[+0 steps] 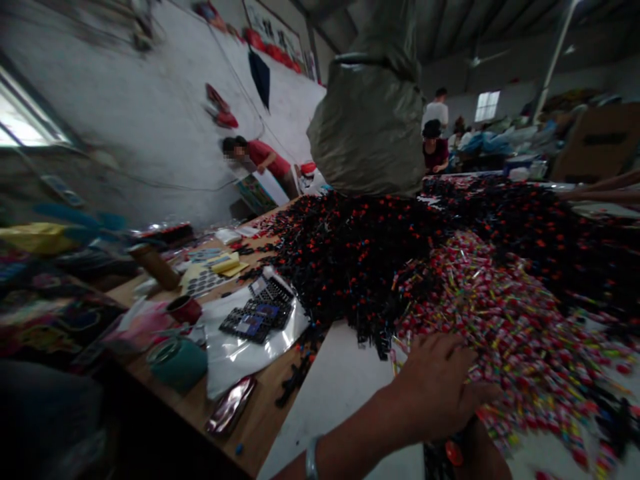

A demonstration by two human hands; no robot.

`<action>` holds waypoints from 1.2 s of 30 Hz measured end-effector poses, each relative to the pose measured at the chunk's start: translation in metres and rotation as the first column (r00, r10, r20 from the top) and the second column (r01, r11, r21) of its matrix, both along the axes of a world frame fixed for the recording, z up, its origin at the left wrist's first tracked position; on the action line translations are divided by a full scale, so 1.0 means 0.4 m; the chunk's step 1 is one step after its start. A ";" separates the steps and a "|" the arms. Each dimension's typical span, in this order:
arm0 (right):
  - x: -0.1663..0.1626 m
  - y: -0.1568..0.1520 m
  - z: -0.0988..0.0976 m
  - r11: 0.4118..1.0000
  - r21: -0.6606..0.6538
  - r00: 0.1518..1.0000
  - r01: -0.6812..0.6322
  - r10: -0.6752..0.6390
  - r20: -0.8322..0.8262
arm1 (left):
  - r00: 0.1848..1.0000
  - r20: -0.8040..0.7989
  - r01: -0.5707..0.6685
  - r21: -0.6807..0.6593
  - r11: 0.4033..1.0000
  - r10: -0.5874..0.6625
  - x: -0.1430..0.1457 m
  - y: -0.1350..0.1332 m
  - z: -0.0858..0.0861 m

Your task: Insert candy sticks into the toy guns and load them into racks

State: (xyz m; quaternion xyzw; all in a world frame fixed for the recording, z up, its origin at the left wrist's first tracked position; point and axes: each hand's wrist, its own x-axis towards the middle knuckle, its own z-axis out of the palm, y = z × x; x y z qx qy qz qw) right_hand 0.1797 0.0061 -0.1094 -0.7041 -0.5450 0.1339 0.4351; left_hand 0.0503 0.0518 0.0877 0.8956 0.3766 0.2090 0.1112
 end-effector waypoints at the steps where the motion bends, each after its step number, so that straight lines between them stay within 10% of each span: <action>1: -0.001 -0.003 0.005 0.999 -0.041 0.999 -0.005 0.003 -0.040 | 1.000 0.000 -0.009 0.009 1.000 0.009 0.001 0.005 0.006; 11: -0.091 -0.026 0.172 0.982 -0.167 0.994 -0.087 0.075 -0.075 | 0.981 -0.117 0.146 -0.065 0.987 -0.153 0.042 0.072 0.003; 18: -0.086 -0.010 0.176 0.974 -0.215 0.995 -0.070 0.053 -0.086 | 0.978 0.184 0.118 -0.122 0.986 -0.094 0.017 0.111 0.022; 26: -0.025 0.004 0.191 0.973 -0.091 0.972 -0.214 0.203 -0.115 | 0.988 -0.050 0.131 -0.260 0.957 -0.149 0.020 0.100 0.007; 29: 0.107 -0.011 0.215 0.991 -0.129 0.997 0.043 -0.051 -0.059 | 0.981 -0.101 0.137 -0.254 0.957 -0.167 0.017 0.103 0.018; 32: 0.251 -0.016 0.225 0.845 -0.257 0.883 0.469 -0.443 0.157 | 0.976 -0.142 0.127 -0.239 0.963 -0.164 0.011 0.101 0.026; 36: 0.355 -0.005 0.210 0.733 -0.386 0.828 0.561 -0.496 0.262 | 0.976 -0.173 0.085 -0.257 0.963 -0.132 -0.003 0.107 0.024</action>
